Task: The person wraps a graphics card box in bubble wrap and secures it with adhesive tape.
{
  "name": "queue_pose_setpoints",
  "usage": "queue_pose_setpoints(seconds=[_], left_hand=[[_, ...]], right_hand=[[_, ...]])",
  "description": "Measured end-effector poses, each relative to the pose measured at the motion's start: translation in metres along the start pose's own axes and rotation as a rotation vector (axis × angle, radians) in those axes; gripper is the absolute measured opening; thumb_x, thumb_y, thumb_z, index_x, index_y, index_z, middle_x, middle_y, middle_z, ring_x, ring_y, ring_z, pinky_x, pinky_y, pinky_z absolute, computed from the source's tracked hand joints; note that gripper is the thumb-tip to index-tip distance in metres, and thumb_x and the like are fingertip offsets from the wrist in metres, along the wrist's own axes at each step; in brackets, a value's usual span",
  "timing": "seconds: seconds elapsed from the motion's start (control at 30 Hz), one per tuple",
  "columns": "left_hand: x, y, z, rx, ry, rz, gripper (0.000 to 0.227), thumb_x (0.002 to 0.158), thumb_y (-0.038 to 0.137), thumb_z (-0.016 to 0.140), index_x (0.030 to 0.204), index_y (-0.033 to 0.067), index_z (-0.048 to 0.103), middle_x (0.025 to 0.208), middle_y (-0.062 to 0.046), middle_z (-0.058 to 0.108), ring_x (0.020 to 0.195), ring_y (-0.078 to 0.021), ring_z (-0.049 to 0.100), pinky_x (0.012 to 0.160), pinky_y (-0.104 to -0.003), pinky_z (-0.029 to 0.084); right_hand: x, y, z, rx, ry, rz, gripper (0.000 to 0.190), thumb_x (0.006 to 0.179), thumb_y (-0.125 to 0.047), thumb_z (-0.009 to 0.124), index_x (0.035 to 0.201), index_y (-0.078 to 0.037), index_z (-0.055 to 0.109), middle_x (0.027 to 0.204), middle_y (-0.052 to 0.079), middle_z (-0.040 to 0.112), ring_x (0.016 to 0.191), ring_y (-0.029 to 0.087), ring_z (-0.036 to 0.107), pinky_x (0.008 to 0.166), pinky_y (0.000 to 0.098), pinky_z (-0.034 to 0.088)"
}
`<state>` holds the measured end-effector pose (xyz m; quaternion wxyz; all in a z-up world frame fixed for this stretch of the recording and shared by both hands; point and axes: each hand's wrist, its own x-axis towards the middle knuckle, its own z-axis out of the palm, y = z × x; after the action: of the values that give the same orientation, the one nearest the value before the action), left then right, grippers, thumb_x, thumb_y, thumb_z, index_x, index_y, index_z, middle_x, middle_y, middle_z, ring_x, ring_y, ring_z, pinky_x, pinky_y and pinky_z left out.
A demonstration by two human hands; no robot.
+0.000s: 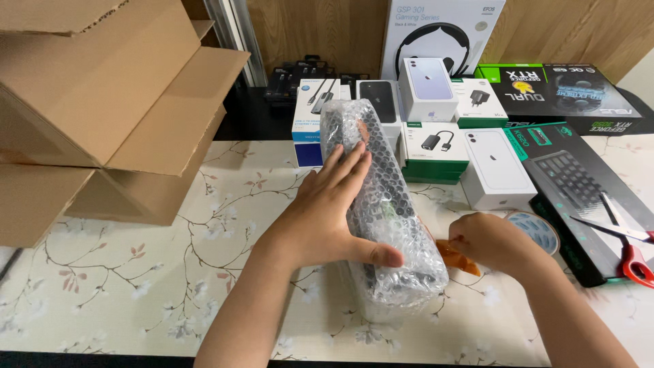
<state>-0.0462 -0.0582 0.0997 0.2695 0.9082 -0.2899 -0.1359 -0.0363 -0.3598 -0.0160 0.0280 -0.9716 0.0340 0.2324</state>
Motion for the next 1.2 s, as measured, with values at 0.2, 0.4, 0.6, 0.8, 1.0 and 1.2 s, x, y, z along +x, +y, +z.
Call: queue_pose_setpoints(seconds=[0.2, 0.4, 0.6, 0.8, 1.0, 1.2], left_hand=[[0.002, -0.004, 0.003, 0.019, 0.029, 0.025, 0.150, 0.048, 0.092, 0.041, 0.167, 0.0107, 0.000, 0.178, -0.002, -0.013, 0.162, -0.0271, -0.015, 0.121, -0.062, -0.001], [0.004, 0.001, 0.006, -0.015, 0.012, 0.015, 0.152, 0.045, 0.091, 0.038, 0.167, 0.0131, -0.007, 0.178, -0.003, -0.016, 0.162, -0.0268, -0.018, 0.122, -0.063, -0.004], [0.006, 0.007, 0.010, -0.051, 0.016, 0.001, 0.153, 0.053, 0.086, 0.052, 0.164, 0.0070, -0.017, 0.177, -0.009, -0.022, 0.161, -0.0283, -0.024, 0.125, -0.050, -0.008], [0.004, 0.009, 0.008, -0.095, 0.046, -0.008, 0.152, 0.049, 0.087, 0.050, 0.166, 0.0078, -0.007, 0.175, -0.014, -0.021, 0.160, -0.0321, -0.026, 0.125, -0.052, -0.008], [0.006, 0.006, 0.020, -0.050, 0.172, -0.005, 0.151, 0.044, 0.095, 0.034, 0.167, 0.0106, 0.013, 0.160, -0.009, 0.018, 0.156, -0.0339, 0.001, 0.125, -0.049, 0.002], [0.005, 0.004, 0.028, 0.108, 0.249, 0.037, 0.141, 0.052, 0.098, 0.021, 0.162, 0.0093, 0.031, 0.159, -0.012, 0.030, 0.152, -0.0330, 0.017, 0.121, -0.060, 0.001]], right_hand=[[-0.024, 0.010, -0.017, -0.074, -0.060, -0.139, 0.024, 0.094, -0.036, 0.059, 0.088, -0.033, 0.082, 0.095, -0.019, 0.079, 0.083, 0.006, 0.073, 0.077, 0.0228, 0.052], [-0.044, 0.080, -0.025, 0.716, 0.574, -0.624, 0.011, 0.090, -0.007, 0.071, 0.090, -0.005, 0.082, 0.086, 0.003, 0.084, 0.072, 0.012, 0.072, 0.066, 0.0263, 0.053], [-0.023, -0.015, -0.111, 1.307, 0.353, -0.817, 0.009, 0.098, -0.004, 0.068, 0.100, 0.004, 0.066, 0.086, 0.018, 0.073, 0.068, 0.022, 0.071, 0.060, 0.0266, 0.059], [0.003, -0.114, -0.160, 1.008, -0.033, -0.845, 0.039, 0.105, -0.017, 0.057, 0.070, -0.001, 0.050, 0.065, 0.015, 0.055, 0.055, 0.022, 0.046, 0.051, 0.0336, 0.037], [0.047, -0.119, -0.155, 1.127, -0.023, -0.443, 0.016, 0.094, -0.022, 0.067, 0.103, -0.009, 0.070, 0.086, 0.009, 0.057, 0.074, 0.018, 0.052, 0.055, 0.0269, 0.041], [0.043, -0.125, -0.162, 1.038, -0.041, -0.407, 0.016, 0.096, -0.021, 0.067, 0.090, -0.006, 0.067, 0.076, 0.011, 0.054, 0.062, 0.018, 0.044, 0.047, 0.0271, 0.032]])
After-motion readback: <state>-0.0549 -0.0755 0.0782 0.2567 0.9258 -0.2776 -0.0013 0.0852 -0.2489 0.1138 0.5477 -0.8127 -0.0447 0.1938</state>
